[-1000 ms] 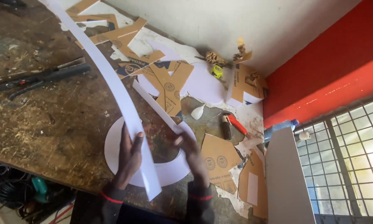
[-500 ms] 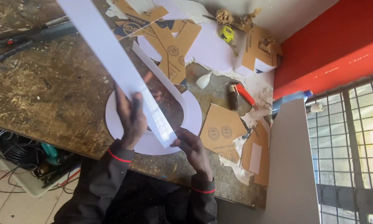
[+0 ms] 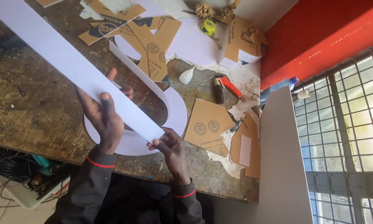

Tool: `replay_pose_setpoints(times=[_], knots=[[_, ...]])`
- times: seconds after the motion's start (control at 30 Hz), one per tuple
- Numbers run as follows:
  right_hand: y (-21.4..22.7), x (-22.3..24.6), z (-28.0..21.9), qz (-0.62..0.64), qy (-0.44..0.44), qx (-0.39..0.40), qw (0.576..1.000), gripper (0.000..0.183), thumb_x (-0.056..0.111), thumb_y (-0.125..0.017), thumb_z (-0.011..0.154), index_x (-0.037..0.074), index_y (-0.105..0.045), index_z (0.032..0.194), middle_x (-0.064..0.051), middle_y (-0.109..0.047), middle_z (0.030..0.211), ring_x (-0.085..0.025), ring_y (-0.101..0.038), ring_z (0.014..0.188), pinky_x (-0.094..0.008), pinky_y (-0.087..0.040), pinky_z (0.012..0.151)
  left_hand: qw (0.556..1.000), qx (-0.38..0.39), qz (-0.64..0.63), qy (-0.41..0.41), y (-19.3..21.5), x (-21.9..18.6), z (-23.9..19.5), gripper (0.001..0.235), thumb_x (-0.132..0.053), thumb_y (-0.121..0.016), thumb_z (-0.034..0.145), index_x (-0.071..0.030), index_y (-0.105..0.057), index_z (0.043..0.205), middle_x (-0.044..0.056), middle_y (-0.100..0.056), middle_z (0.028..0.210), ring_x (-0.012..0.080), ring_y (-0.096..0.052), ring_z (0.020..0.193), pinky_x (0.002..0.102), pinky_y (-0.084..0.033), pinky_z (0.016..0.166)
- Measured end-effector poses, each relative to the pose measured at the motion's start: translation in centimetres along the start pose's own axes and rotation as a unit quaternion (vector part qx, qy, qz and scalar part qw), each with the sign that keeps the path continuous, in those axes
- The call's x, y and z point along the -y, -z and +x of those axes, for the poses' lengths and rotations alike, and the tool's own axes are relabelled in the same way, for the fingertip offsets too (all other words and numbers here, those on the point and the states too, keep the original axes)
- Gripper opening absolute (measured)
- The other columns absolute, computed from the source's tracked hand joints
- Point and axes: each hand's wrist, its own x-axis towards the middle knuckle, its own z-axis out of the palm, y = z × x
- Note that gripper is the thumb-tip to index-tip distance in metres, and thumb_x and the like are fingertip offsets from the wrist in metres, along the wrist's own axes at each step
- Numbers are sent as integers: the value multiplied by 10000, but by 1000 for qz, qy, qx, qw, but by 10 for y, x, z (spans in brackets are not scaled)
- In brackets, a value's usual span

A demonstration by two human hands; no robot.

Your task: Assembling a 3D sign letter by gluing a side strip to a curved base cutout.

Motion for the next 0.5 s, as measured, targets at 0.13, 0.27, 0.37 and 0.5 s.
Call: replay_pose_setpoints(times=[0.13,0.27,0.37,0.5], knots=[[1,8,2,-27,22,-29,999,383,-53,-772,1023,-150,-650,1373,-246,-750,911,-390,-846,888,-529,-745,870,994,25,25,-106,-11,-7,-10,781,-318,-453,1254,-163,54,1827,418,-675,1555,407,-859,1103,454,-784,919],[11,-2,11,-20,38,-44,998,341,-68,-766,1022,-136,-642,1333,-246,-760,914,-383,-843,879,-535,-732,894,981,38,14,-189,-20,-2,-31,883,-177,-530,1150,-60,78,1780,508,-623,1474,521,-838,1060,571,-778,904],[16,-2,18,-33,55,-50,997,337,-72,-768,1017,-117,-636,1324,-244,-766,915,-384,-849,886,-534,-731,896,982,51,-7,-184,-25,0,-38,1017,-98,-655,1023,5,52,1748,531,-637,1380,540,-830,905,595,-774,807],[32,3,28,-126,82,-77,986,300,-90,-727,1027,-111,-667,1320,-284,-790,982,-347,-825,893,-519,-713,904,992,87,-26,-89,-18,-27,-49,771,13,-757,944,175,-382,1598,324,-687,1347,541,-762,1169,640,-680,1014]])
